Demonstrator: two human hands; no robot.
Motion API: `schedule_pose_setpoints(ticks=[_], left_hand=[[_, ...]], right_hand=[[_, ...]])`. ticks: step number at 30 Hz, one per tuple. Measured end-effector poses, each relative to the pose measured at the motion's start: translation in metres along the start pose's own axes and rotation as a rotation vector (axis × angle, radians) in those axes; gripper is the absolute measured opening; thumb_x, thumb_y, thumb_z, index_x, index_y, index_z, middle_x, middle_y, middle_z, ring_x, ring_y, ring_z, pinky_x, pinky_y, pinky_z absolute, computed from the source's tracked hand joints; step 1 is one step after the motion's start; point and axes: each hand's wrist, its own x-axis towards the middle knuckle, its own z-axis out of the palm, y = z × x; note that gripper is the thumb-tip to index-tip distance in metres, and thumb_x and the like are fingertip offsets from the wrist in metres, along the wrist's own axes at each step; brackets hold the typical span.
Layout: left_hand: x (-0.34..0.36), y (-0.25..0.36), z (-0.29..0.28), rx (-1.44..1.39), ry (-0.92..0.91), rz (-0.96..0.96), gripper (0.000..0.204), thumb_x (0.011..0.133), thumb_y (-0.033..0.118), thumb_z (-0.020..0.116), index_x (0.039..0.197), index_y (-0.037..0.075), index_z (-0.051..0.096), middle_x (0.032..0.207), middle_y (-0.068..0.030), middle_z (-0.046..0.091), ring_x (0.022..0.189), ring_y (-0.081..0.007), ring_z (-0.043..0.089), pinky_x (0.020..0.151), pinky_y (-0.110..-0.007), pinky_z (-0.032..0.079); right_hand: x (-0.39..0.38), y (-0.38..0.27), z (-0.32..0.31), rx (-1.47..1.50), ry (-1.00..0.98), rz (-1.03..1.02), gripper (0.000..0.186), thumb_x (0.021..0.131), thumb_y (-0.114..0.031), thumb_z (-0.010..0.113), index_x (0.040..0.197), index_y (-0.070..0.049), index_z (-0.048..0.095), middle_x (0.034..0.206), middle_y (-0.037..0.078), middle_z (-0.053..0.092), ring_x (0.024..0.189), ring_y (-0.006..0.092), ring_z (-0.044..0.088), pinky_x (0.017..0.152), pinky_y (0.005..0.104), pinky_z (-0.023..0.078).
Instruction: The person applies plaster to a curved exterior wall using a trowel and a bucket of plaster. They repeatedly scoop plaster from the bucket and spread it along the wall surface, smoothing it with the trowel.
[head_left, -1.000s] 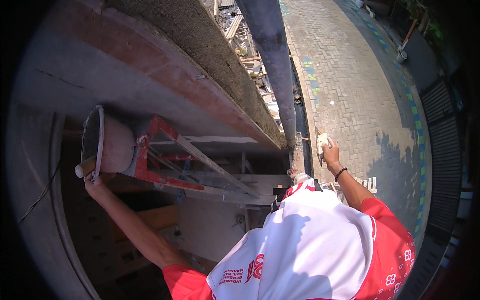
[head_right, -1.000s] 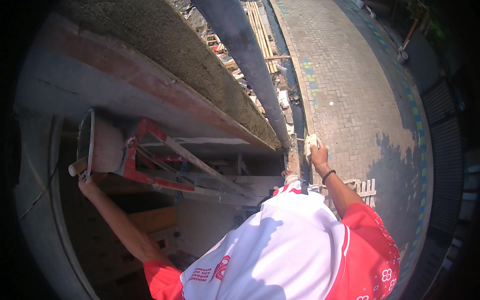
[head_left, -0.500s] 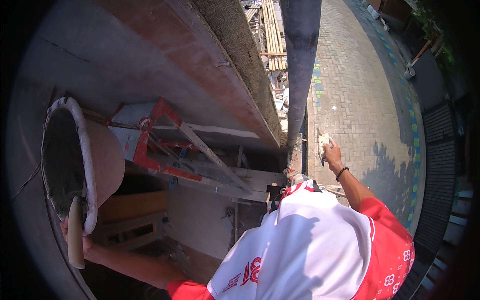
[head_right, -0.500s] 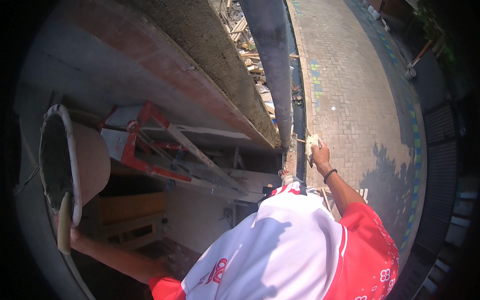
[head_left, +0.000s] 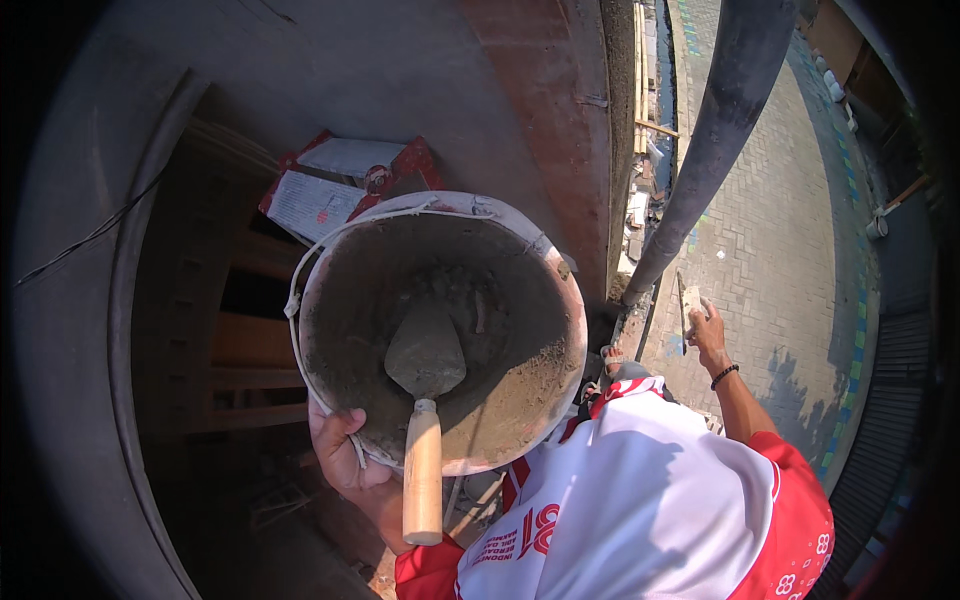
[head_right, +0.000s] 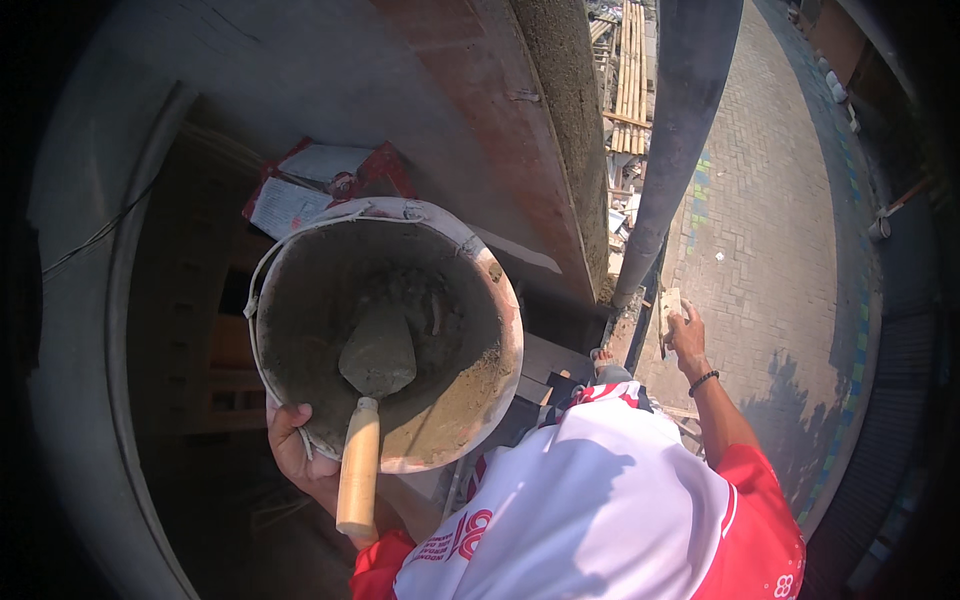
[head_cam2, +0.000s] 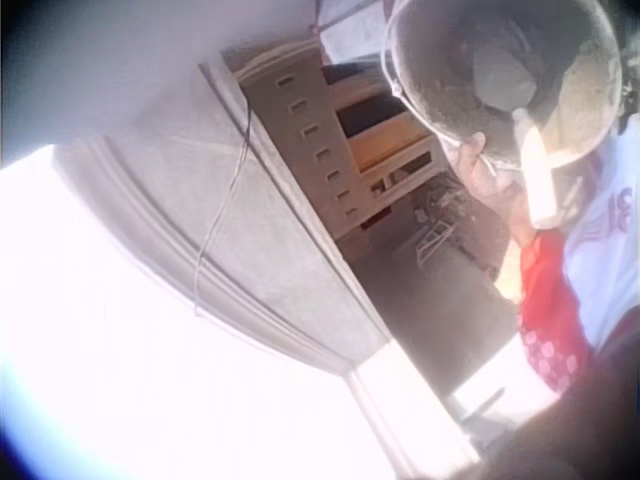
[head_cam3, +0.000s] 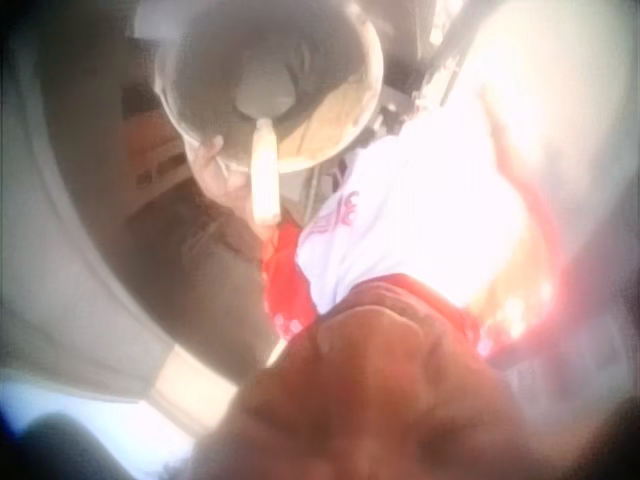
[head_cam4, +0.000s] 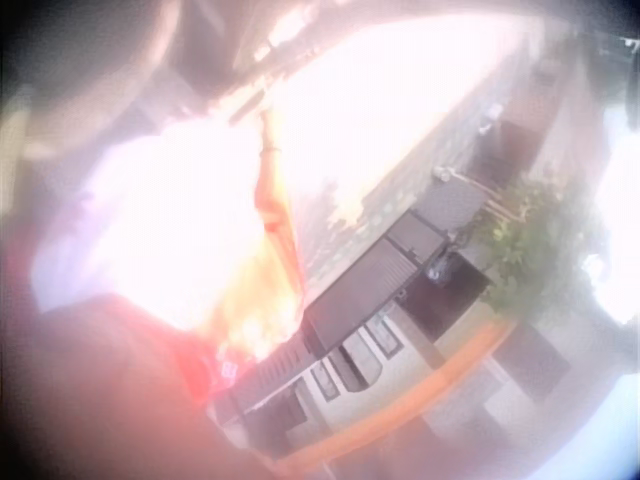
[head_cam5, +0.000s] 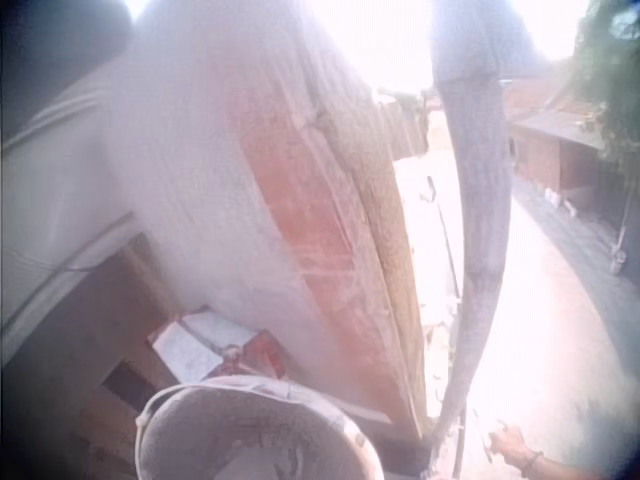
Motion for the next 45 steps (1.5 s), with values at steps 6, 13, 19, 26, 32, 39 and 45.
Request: schedule_pose_setpoints(ticks=[6,13,19,26,32,39,45], left_hand=[[0.009,-0.039,0.003,0.055,-0.009,-0.022,0.074,0.061,-0.010,0.047,0.135,-0.008,0.041,0.122,-0.0223,0.058,0.111,-0.0332,0.060,0.099,-0.040,0.048],[0.025,-0.072,0.002,0.074,-0.029,-0.090,0.076,0.061,-0.013,0.046,0.137,-0.009,0.040,0.124,-0.0185,0.058,0.112,-0.0263,0.059,0.099,-0.034,0.045],[0.032,-0.097,0.002,0.102,-0.017,-0.070,0.074,0.062,-0.014,0.044,0.136,-0.009,0.040,0.123,-0.0156,0.058,0.111,-0.0219,0.059,0.098,-0.029,0.044],[0.039,-0.134,0.014,0.172,0.016,0.014,0.073,0.063,-0.014,0.041,0.136,-0.008,0.041,0.125,-0.0135,0.055,0.113,-0.0197,0.055,0.101,-0.028,0.039],[0.035,-0.138,-0.005,0.151,0.062,0.021,0.071,0.061,-0.013,0.041,0.132,-0.008,0.043,0.123,-0.0141,0.055,0.113,-0.0218,0.055,0.101,-0.028,0.039],[0.032,-0.136,-0.015,0.143,0.017,-0.029,0.074,0.059,-0.012,0.043,0.133,-0.008,0.043,0.123,-0.0148,0.056,0.112,-0.0219,0.056,0.101,-0.028,0.039],[0.037,-0.147,-0.015,0.051,-0.004,-0.105,0.076,0.058,-0.011,0.043,0.135,-0.009,0.042,0.126,-0.0156,0.054,0.116,-0.0229,0.055,0.103,-0.029,0.039]], right_hand=[[-0.023,-0.045,-0.009,-0.002,-0.153,-0.097,0.048,0.090,-0.017,0.054,0.135,-0.002,0.050,0.079,0.000,0.057,0.057,0.0066,0.050,0.048,0.0228,0.043],[-0.083,-0.157,-0.003,0.322,-0.430,-0.289,0.052,0.094,-0.023,0.054,0.138,0.004,0.044,0.117,0.010,0.061,0.099,0.0122,0.061,0.082,0.0239,0.050],[-0.111,-0.199,0.020,0.459,-0.665,-0.253,0.051,0.095,-0.020,0.054,0.138,0.004,0.043,0.126,0.014,0.058,0.109,0.0160,0.061,0.089,0.0274,0.050],[-0.151,-0.175,0.090,1.079,-1.052,0.127,0.052,0.096,-0.023,0.052,0.139,0.002,0.040,0.133,0.019,0.052,0.116,0.0356,0.057,0.101,0.0524,0.047],[-0.171,-0.182,0.115,0.699,-0.993,0.394,0.049,0.098,-0.018,0.048,0.142,0.000,0.036,0.130,0.015,0.054,0.113,0.0225,0.059,0.095,0.0382,0.051],[-0.146,-0.206,0.133,0.457,-0.833,-0.055,0.049,0.096,-0.020,0.053,0.141,-0.004,0.039,0.113,0.006,0.058,0.103,0.0105,0.057,0.084,0.0262,0.051],[-0.143,-0.213,0.176,0.464,-0.827,0.095,0.049,0.092,-0.015,0.055,0.139,-0.004,0.042,0.103,0.006,0.060,0.081,0.0097,0.059,0.068,0.0235,0.052]])
